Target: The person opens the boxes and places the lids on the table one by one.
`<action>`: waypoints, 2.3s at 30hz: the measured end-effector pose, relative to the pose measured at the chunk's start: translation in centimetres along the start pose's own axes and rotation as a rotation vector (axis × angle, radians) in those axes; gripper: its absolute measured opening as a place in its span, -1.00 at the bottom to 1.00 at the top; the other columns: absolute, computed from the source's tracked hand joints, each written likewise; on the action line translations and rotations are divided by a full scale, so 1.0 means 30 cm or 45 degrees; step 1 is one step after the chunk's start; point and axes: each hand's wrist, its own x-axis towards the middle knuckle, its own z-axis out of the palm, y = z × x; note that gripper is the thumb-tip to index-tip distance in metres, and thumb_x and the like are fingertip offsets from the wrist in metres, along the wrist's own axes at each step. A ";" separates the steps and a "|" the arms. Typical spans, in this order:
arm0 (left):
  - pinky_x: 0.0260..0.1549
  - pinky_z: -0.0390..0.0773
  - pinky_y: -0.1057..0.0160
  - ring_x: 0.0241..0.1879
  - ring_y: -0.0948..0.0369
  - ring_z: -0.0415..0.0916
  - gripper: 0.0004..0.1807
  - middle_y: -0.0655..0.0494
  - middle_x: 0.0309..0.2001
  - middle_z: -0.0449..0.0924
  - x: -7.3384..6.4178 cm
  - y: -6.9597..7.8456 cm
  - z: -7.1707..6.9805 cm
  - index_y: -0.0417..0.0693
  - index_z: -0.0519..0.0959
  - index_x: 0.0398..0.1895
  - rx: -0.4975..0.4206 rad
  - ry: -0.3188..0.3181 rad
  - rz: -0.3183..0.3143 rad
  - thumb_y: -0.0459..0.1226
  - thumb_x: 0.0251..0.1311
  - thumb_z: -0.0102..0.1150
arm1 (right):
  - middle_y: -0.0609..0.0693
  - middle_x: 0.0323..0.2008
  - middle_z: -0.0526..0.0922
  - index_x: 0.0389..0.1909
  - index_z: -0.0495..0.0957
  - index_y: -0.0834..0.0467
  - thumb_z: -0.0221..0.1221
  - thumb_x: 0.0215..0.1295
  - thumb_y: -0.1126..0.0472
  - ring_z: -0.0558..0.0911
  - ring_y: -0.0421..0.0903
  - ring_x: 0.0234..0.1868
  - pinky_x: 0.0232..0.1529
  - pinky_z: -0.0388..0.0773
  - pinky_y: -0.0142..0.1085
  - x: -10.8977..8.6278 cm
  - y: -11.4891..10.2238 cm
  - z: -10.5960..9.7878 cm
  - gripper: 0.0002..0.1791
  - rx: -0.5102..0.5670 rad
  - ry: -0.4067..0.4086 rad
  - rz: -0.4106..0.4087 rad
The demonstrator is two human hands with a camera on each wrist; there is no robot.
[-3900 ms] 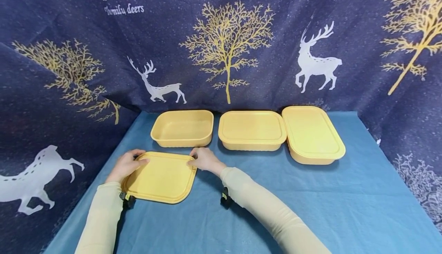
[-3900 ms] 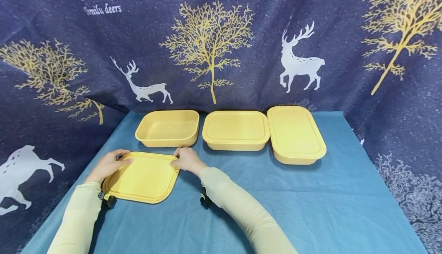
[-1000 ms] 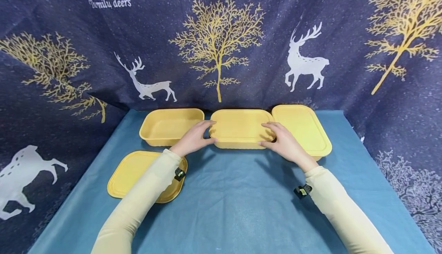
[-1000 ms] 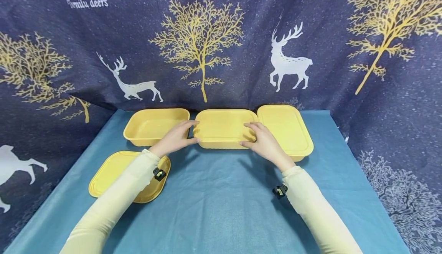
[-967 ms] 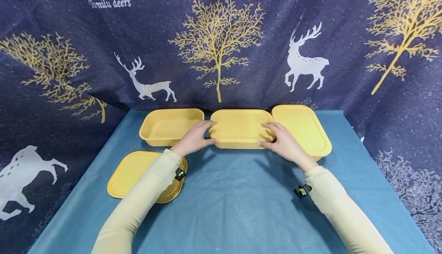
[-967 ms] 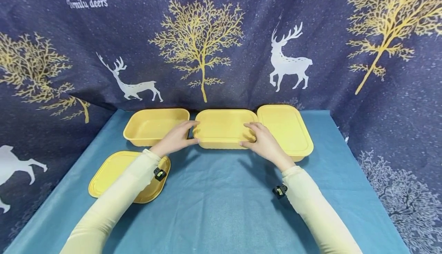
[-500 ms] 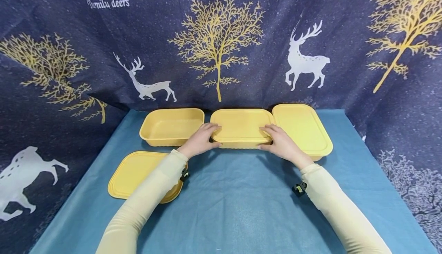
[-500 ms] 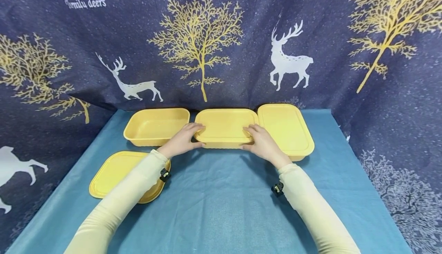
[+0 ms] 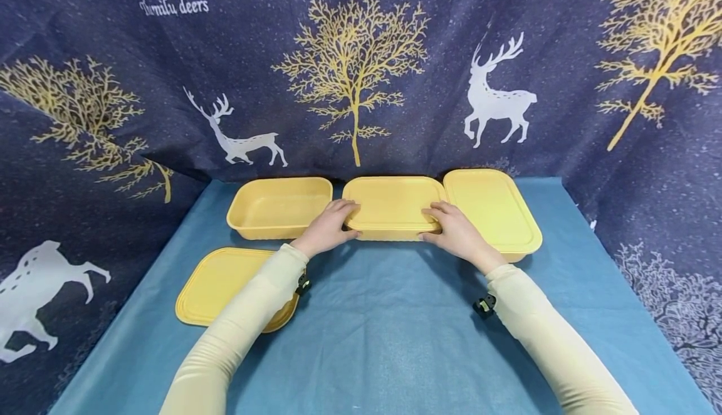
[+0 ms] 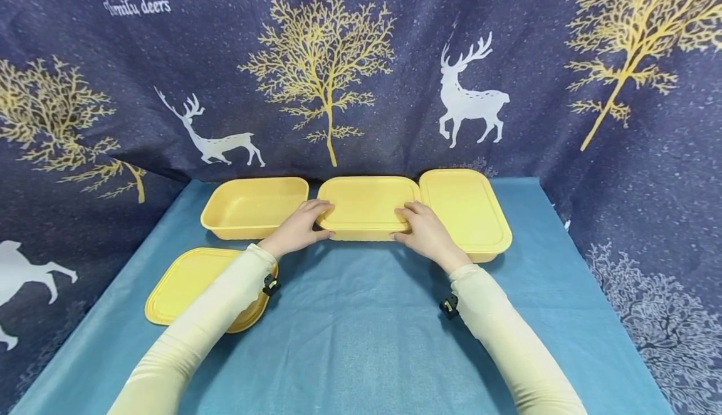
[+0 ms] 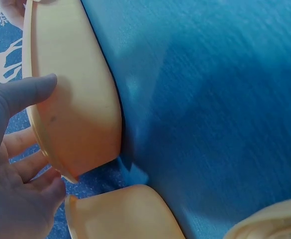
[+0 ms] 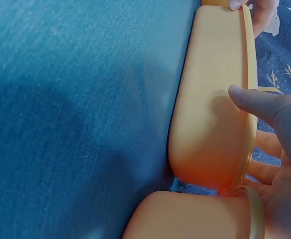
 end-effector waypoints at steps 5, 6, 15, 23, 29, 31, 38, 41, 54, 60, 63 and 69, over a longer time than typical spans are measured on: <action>0.42 0.17 -0.04 0.47 -0.09 0.12 -0.26 -0.14 0.43 0.31 -0.003 0.002 0.006 -0.19 0.36 0.44 -0.023 0.051 0.013 -0.10 0.26 0.39 | 0.39 0.33 0.38 0.31 0.46 0.37 0.41 0.24 0.05 0.31 0.36 0.37 0.37 0.21 0.19 0.002 0.001 -0.003 -0.28 -0.018 0.009 -0.015; 0.41 0.18 -0.04 0.47 -0.09 0.12 -0.25 -0.15 0.43 0.31 -0.005 0.003 0.008 -0.19 0.36 0.44 -0.028 0.062 0.013 -0.10 0.26 0.39 | 0.39 0.33 0.38 0.31 0.46 0.37 0.41 0.24 0.05 0.31 0.36 0.38 0.37 0.21 0.19 0.003 0.001 -0.003 -0.28 -0.020 0.006 -0.015; 0.40 0.20 -0.08 0.48 -0.10 0.10 -0.17 -0.19 0.50 0.15 -0.047 0.023 0.018 -0.16 0.21 0.53 -0.181 0.101 -0.095 -0.10 0.30 0.35 | 0.39 0.35 0.36 0.32 0.45 0.35 0.40 0.25 0.04 0.28 0.37 0.40 0.39 0.18 0.19 -0.001 0.005 0.003 -0.27 -0.024 -0.006 -0.014; 0.36 0.26 -0.08 0.46 -0.09 0.15 -0.07 -0.20 0.50 0.13 -0.111 0.029 0.019 -0.20 0.05 0.59 -0.332 0.116 -0.218 -0.10 0.31 0.34 | 0.40 0.30 0.41 0.30 0.47 0.36 0.42 0.23 0.05 0.38 0.37 0.32 0.33 0.28 0.17 -0.001 0.006 0.001 -0.28 -0.041 0.021 -0.065; 0.37 0.22 -0.14 0.48 -0.13 0.11 -0.04 -0.24 0.52 0.10 -0.140 0.034 0.031 -0.19 -0.01 0.60 -0.404 0.089 -0.301 -0.12 0.31 0.33 | 0.40 0.30 0.41 0.32 0.46 0.35 0.42 0.23 0.06 0.38 0.36 0.32 0.33 0.28 0.17 0.001 0.009 0.001 -0.28 -0.044 0.011 -0.064; 0.38 0.21 -0.13 0.49 -0.13 0.09 -0.04 -0.24 0.53 0.09 -0.142 0.035 0.037 -0.21 -0.01 0.60 -0.436 0.084 -0.316 -0.13 0.31 0.33 | 0.40 0.30 0.40 0.32 0.46 0.35 0.42 0.23 0.05 0.38 0.36 0.32 0.33 0.28 0.18 0.002 0.011 0.001 -0.27 -0.045 0.007 -0.062; 0.35 0.26 -0.11 0.45 -0.11 0.18 -0.06 -0.25 0.48 0.19 -0.126 0.032 0.067 -0.26 0.01 0.58 -0.618 0.108 -0.398 -0.17 0.31 0.33 | 0.39 0.31 0.40 0.33 0.46 0.34 0.41 0.24 0.01 0.36 0.35 0.33 0.34 0.27 0.17 0.001 0.013 0.000 -0.26 -0.045 -0.005 -0.047; 0.37 0.24 -0.10 0.46 -0.11 0.16 -0.02 -0.25 0.49 0.17 -0.111 0.021 0.088 -0.26 -0.07 0.60 -0.748 0.089 -0.468 -0.16 0.32 0.32 | 0.39 0.32 0.39 0.33 0.46 0.33 0.41 0.24 0.02 0.35 0.35 0.35 0.35 0.26 0.17 0.001 0.013 0.001 -0.26 -0.044 -0.006 -0.045; 0.06 0.54 0.05 0.17 0.01 0.47 -0.31 -0.10 0.22 0.47 -0.054 0.007 0.160 -0.11 0.29 0.42 -0.956 0.138 -0.478 -0.16 0.30 0.35 | 0.37 0.35 0.37 0.34 0.45 0.32 0.41 0.25 0.02 0.30 0.35 0.39 0.38 0.20 0.18 0.001 0.020 0.010 -0.26 -0.038 -0.008 -0.036; -0.05 0.57 0.09 0.12 0.03 0.49 -0.35 -0.08 0.18 0.50 -0.046 0.003 0.159 -0.08 0.35 0.38 -0.922 0.151 -0.484 -0.10 0.30 0.35 | 0.36 0.32 0.41 0.32 0.47 0.32 0.42 0.23 0.02 0.37 0.33 0.34 0.35 0.25 0.15 0.007 0.028 0.011 -0.27 -0.055 0.016 -0.046; -0.04 0.57 0.08 0.13 0.02 0.49 -0.36 -0.09 0.18 0.50 -0.049 0.000 0.159 -0.09 0.35 0.37 -0.920 0.146 -0.475 -0.11 0.31 0.34 | 0.36 0.32 0.41 0.32 0.47 0.32 0.41 0.24 0.02 0.36 0.34 0.34 0.35 0.25 0.16 0.008 0.024 0.013 -0.28 -0.058 0.008 -0.037; 0.06 0.54 0.04 0.18 0.01 0.47 -0.36 -0.09 0.20 0.50 -0.052 0.002 0.157 -0.10 0.35 0.38 -0.902 0.148 -0.463 -0.14 0.31 0.35 | 0.41 0.33 0.39 0.30 0.47 0.36 0.40 0.25 0.05 0.21 0.41 0.43 0.41 0.14 0.19 0.007 0.006 0.020 -0.29 -0.044 0.009 0.003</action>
